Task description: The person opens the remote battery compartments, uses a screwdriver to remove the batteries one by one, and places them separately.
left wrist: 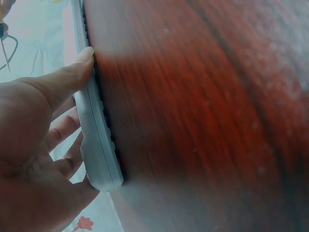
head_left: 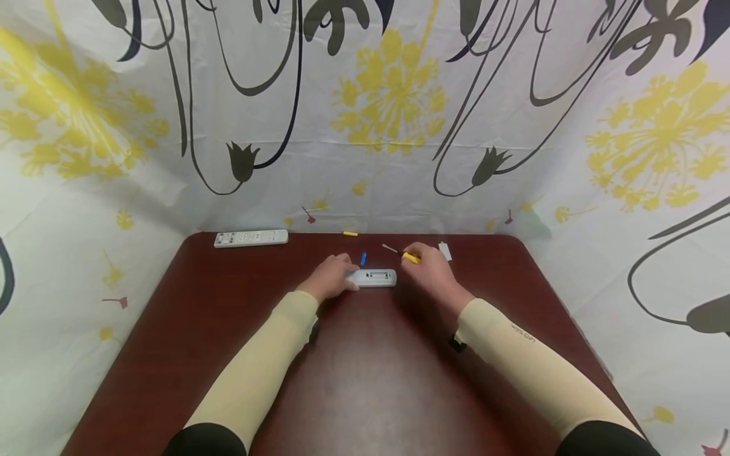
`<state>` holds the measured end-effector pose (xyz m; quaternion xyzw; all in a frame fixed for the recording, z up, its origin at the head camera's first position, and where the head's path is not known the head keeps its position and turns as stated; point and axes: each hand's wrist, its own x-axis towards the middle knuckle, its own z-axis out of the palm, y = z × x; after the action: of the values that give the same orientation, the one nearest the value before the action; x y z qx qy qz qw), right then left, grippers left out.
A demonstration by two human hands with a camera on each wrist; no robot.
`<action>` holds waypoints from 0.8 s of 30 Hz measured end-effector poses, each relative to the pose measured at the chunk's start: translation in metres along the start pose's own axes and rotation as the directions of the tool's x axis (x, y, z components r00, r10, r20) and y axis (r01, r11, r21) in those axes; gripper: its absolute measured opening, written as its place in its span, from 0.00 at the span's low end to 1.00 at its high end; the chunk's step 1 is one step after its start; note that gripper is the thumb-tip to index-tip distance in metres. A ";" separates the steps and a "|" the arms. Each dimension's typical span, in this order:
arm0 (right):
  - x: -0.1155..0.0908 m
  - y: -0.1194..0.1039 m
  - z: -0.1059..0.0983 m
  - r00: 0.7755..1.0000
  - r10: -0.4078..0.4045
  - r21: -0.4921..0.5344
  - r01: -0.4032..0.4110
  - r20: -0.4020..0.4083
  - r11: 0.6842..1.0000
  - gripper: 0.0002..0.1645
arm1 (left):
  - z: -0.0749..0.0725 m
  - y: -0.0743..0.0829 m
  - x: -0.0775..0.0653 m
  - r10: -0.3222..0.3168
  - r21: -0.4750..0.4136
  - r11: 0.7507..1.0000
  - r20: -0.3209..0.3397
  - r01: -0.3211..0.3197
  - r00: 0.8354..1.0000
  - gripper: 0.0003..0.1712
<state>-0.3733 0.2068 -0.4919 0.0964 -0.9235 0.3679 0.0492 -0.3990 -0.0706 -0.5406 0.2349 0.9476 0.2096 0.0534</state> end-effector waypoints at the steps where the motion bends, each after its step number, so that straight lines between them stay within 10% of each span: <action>1: -0.001 0.001 0.000 1.000 -0.002 -0.005 0.002 -0.003 1.000 0.16 | 0.000 0.000 0.000 -0.002 0.001 1.000 0.000 0.002 1.000 0.30; 24: -0.016 0.016 -0.004 0.999 -0.049 -0.064 0.048 -0.021 0.997 0.13 | -0.001 0.002 -0.002 -0.009 -0.012 1.000 0.002 0.009 1.000 0.30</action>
<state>-0.3612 0.2229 -0.5024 0.1129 -0.9316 0.3380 0.0716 -0.3960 -0.0701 -0.5386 0.2305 0.9474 0.2149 0.0566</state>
